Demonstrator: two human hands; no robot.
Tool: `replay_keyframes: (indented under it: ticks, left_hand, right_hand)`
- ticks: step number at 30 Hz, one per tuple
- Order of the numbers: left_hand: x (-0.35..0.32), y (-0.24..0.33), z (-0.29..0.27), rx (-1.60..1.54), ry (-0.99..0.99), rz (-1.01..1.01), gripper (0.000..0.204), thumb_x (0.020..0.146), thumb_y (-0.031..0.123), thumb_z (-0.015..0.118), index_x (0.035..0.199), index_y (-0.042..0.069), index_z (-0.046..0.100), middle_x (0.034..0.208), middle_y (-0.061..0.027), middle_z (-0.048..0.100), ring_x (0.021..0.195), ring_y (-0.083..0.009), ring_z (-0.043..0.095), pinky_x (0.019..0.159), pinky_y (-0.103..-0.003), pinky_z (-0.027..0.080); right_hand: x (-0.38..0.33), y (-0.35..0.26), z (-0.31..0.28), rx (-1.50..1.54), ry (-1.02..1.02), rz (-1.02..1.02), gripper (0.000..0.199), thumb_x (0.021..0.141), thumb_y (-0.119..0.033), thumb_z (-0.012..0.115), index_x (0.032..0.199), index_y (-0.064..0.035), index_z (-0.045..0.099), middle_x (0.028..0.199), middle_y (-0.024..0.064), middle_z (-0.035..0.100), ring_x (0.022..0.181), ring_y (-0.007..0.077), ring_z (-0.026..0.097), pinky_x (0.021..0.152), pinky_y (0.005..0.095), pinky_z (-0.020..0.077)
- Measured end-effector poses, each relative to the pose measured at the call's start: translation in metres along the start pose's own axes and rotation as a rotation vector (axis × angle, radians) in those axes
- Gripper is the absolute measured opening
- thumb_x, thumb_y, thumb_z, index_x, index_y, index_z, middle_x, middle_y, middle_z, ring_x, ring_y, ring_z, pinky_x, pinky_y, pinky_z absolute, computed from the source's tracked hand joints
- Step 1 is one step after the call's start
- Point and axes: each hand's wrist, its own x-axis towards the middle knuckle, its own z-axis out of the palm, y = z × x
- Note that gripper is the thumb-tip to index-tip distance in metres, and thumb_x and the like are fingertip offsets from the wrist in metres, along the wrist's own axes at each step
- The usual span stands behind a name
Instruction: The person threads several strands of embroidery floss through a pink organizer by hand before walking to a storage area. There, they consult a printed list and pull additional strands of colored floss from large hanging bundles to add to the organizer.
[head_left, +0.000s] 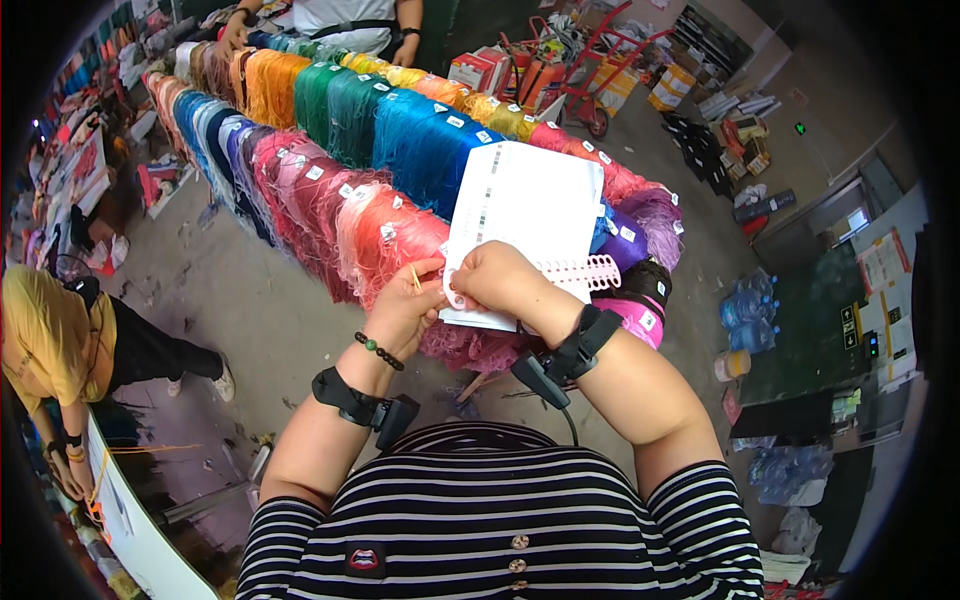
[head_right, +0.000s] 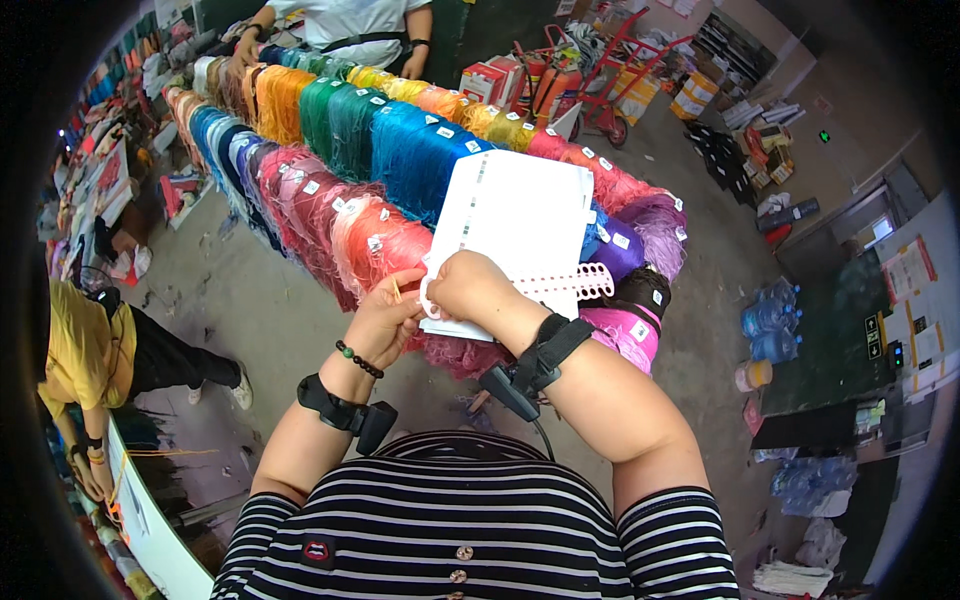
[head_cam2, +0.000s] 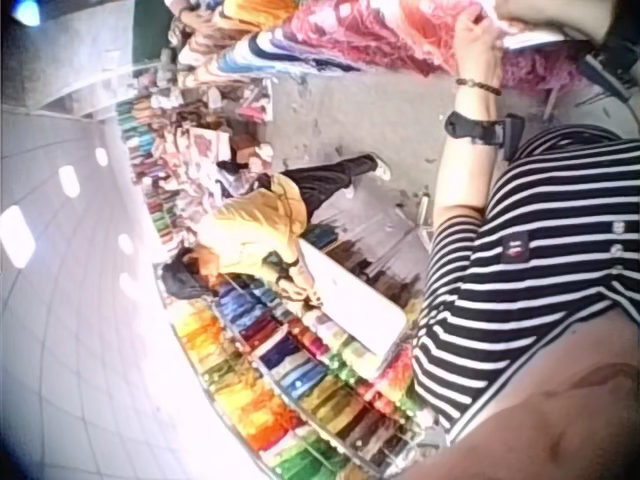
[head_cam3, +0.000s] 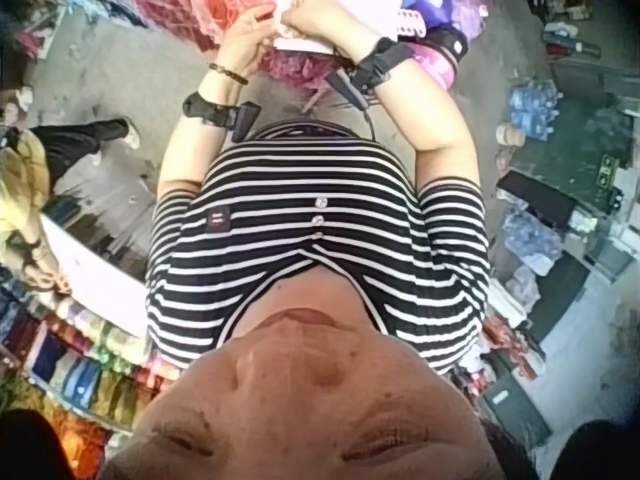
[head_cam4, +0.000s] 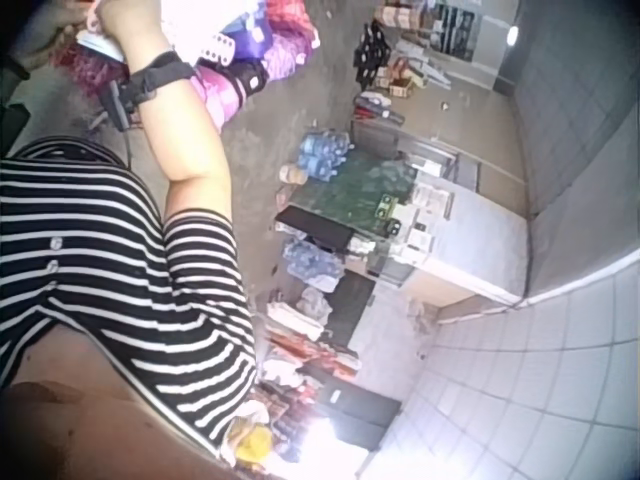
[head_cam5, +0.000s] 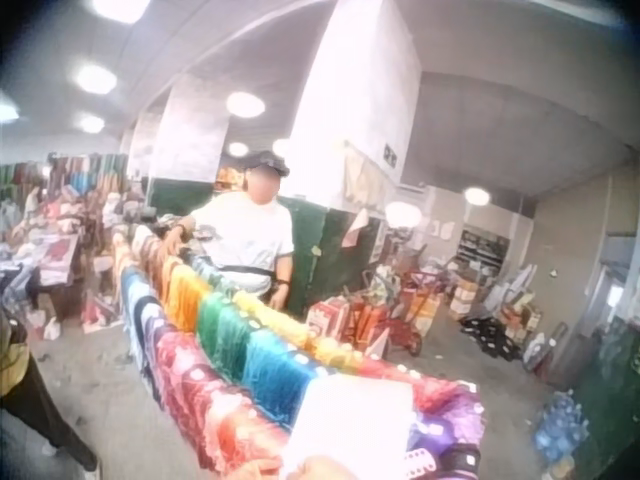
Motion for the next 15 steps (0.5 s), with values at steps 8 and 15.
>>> replay_keyframes:
  ticks: [8, 15]
  left_hand:
    - [0.000, -0.010, -0.006, 0.181, 0.062, 0.134, 0.039, 0.085, -0.007, 0.058, 0.120, 0.002, 0.042, 0.091, -0.0112, 0.067, 0.060, -0.0065, 0.056, 0.048, -0.016, 0.041]
    - [-0.008, 0.000, -0.026, 0.396, 0.198, 0.200, 0.034, 0.087, -0.004, 0.058, 0.116, 0.002, 0.043, 0.083, -0.0072, 0.065, 0.063, -0.0083, 0.060, 0.052, -0.018, 0.045]
  right_hand:
    - [-0.001, -0.011, 0.009, -0.265, 0.050, -0.087, 0.026, 0.085, -0.019, 0.059, 0.068, -0.0009, 0.066, 0.057, 0.0086, 0.064, 0.047, 0.0146, 0.060, 0.051, 0.0288, 0.0498]
    - [-0.002, 0.013, 0.017, 0.244, -0.007, -0.033, 0.019, 0.087, -0.020, 0.061, 0.086, -0.0008, 0.060, 0.068, 0.0113, 0.068, 0.056, 0.0191, 0.065, 0.057, 0.0322, 0.0513]
